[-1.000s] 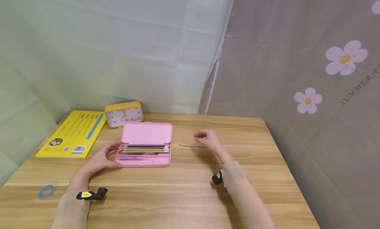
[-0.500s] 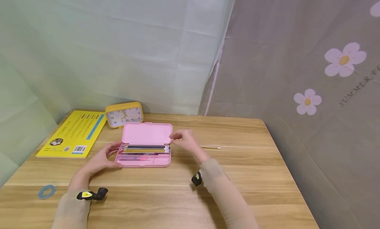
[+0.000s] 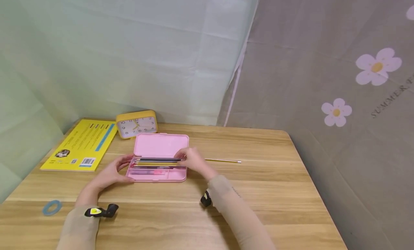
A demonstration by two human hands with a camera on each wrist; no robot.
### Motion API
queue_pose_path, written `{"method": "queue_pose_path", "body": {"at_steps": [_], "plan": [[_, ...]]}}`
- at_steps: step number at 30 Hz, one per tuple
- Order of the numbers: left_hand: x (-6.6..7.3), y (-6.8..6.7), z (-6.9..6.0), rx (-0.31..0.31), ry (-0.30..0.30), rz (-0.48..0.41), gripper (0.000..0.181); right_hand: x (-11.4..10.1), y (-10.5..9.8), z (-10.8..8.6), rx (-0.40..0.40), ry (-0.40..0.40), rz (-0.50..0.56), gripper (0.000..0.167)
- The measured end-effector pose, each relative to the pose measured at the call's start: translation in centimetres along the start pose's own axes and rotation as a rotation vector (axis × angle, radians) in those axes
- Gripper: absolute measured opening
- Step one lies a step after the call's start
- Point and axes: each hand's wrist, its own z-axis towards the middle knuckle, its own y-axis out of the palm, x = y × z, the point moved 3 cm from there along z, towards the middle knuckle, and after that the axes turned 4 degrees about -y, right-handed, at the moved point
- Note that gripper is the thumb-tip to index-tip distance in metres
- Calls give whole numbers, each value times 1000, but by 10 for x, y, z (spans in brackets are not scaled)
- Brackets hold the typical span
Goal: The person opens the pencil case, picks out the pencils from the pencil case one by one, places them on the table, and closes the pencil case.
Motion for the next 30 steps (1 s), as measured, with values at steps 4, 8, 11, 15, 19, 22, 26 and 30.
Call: {"method": "queue_pose_path", "body": {"at_steps": [4, 8, 11, 15, 19, 22, 26, 30], "plan": [[1, 0, 0, 0, -4, 3, 103, 1, 6, 1, -35, 16, -27, 19], [2, 1, 0, -2, -10, 2, 103, 2, 10, 1, -62, 25, -39, 20], [2, 1, 0, -2, -14, 3, 104, 2, 11, 2, -76, 26, -37, 21], [1, 0, 0, 3, -18, 8, 104, 2, 12, 3, -90, 26, -49, 21], [2, 0, -1, 7, -17, 20, 104, 1, 11, 6, -104, 34, -81, 21], [2, 0, -1, 6, -16, 24, 103, -1, 10, 7, -121, 36, -102, 21], [2, 0, 0, 6, -18, 15, 104, -5, 10, 8, -140, 19, -130, 20], [1, 0, 0, 6, -19, 10, 104, -8, 10, 11, -157, -11, -180, 18]]}}
